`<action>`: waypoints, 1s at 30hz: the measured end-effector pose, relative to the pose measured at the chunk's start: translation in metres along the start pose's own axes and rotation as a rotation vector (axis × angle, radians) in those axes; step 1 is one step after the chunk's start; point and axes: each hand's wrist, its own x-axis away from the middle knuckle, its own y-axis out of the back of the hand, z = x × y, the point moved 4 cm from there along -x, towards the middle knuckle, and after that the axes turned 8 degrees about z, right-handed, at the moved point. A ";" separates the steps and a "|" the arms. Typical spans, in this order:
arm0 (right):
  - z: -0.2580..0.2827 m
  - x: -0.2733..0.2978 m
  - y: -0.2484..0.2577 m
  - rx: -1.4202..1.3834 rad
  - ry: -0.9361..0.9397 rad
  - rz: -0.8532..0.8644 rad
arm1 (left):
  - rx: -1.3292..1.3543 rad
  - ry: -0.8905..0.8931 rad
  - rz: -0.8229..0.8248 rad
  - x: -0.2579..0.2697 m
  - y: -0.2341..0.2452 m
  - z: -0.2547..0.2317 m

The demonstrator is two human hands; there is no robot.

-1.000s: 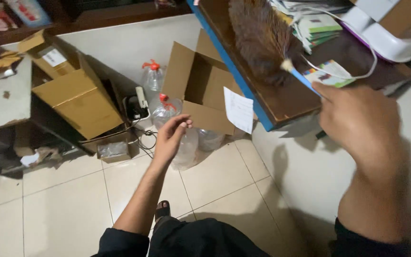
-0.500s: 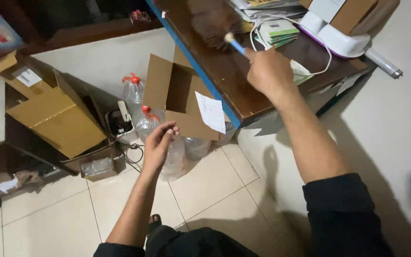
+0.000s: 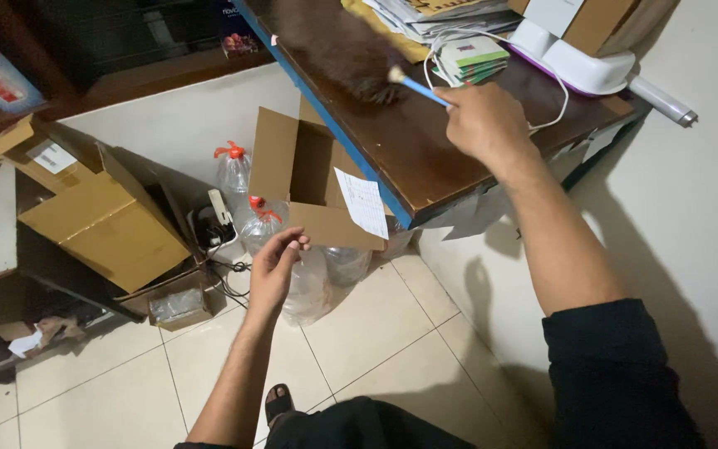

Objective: Dust a wooden door and a desk with a feather duster.

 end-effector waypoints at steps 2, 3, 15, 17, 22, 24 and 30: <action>0.002 0.011 -0.002 0.118 0.010 -0.025 | 0.004 -0.001 -0.003 0.001 0.002 0.003; 0.005 0.015 -0.001 0.234 0.018 -0.055 | 0.007 -0.005 -0.003 -0.001 0.004 0.004; -0.023 0.099 0.029 0.192 0.120 -0.170 | 0.072 -0.024 -0.002 -0.018 0.020 0.008; -0.022 0.107 0.039 0.151 0.024 -0.102 | 0.068 -0.023 0.001 -0.020 0.021 0.007; -0.031 0.121 0.038 0.388 -0.152 -0.090 | 0.088 -0.054 0.023 -0.027 0.016 0.006; -0.030 0.124 0.030 0.261 -0.149 0.012 | 0.093 -0.041 0.018 -0.031 0.015 0.004; -0.026 0.120 0.036 0.171 -0.085 -0.100 | 0.044 -0.004 0.018 -0.031 0.004 0.000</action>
